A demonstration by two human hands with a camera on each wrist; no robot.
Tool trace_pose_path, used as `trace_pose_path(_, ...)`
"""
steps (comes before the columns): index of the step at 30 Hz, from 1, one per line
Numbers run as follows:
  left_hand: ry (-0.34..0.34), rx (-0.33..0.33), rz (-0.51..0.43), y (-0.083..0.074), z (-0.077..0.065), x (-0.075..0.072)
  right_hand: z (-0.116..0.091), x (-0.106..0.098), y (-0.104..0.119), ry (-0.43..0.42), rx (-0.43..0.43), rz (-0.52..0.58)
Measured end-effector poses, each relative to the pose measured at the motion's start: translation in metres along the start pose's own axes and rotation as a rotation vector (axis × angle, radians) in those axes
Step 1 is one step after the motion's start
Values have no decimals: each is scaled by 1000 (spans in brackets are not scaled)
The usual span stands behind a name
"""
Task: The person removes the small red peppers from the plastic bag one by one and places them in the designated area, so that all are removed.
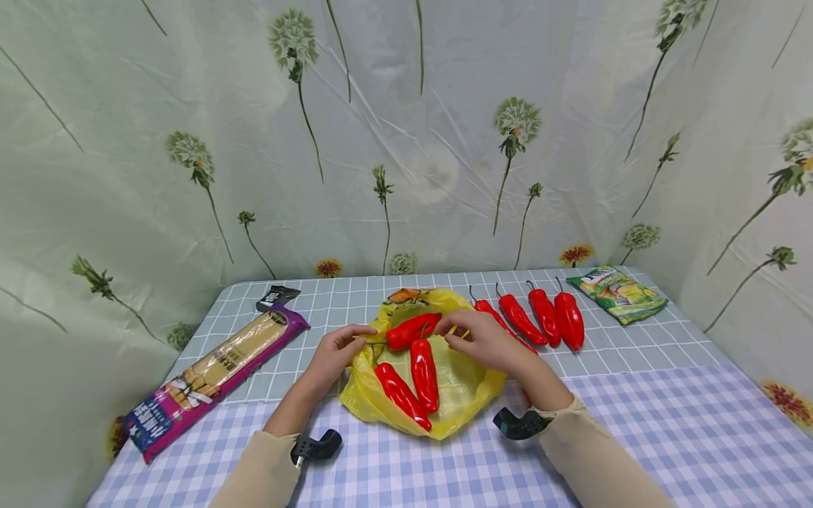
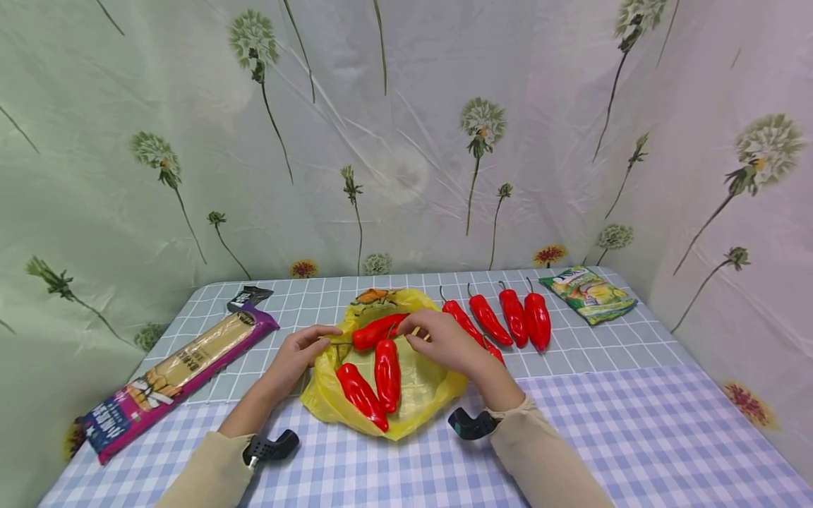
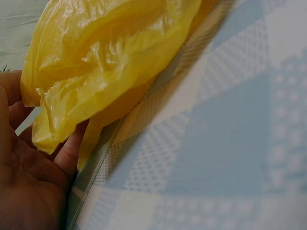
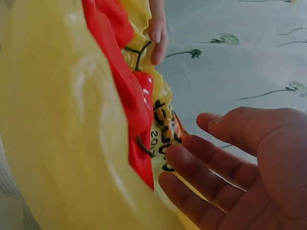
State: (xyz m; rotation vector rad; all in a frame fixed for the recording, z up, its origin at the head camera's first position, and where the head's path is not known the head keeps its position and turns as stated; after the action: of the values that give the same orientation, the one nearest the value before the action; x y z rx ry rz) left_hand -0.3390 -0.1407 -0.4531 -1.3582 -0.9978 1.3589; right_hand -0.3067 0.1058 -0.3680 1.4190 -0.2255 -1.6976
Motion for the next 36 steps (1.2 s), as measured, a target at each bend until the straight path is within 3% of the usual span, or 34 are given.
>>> trace_pose_path(8, 2, 6, 7, 0, -1, -1, -1, 16, 3, 28, 8, 45)
trace_pose_path(14, 3, 16, 18, -2, -1, -1, -3, 29, 4, 60, 66, 68)
trace_pose_path(22, 7, 7, 25, 0, -1, 0, -5, 41, 5, 66, 132, 177)
trace_pose_path(36, 14, 7, 16, 1, 0, 0, -8, 53, 2, 93, 125, 61)
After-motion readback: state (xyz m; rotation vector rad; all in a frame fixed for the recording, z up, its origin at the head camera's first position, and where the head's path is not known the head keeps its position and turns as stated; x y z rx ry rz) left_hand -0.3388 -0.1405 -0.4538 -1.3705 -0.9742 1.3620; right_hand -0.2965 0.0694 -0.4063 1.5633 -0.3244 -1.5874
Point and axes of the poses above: each hand's wrist, its own z-axis towards the middle knuckle, its own x-axis out of the palm, y = z × x, the point moved 8 cm from there along z, towards the middle knuckle, and after that the axes turned 11 degrees about -y, right-handed, at the moved point
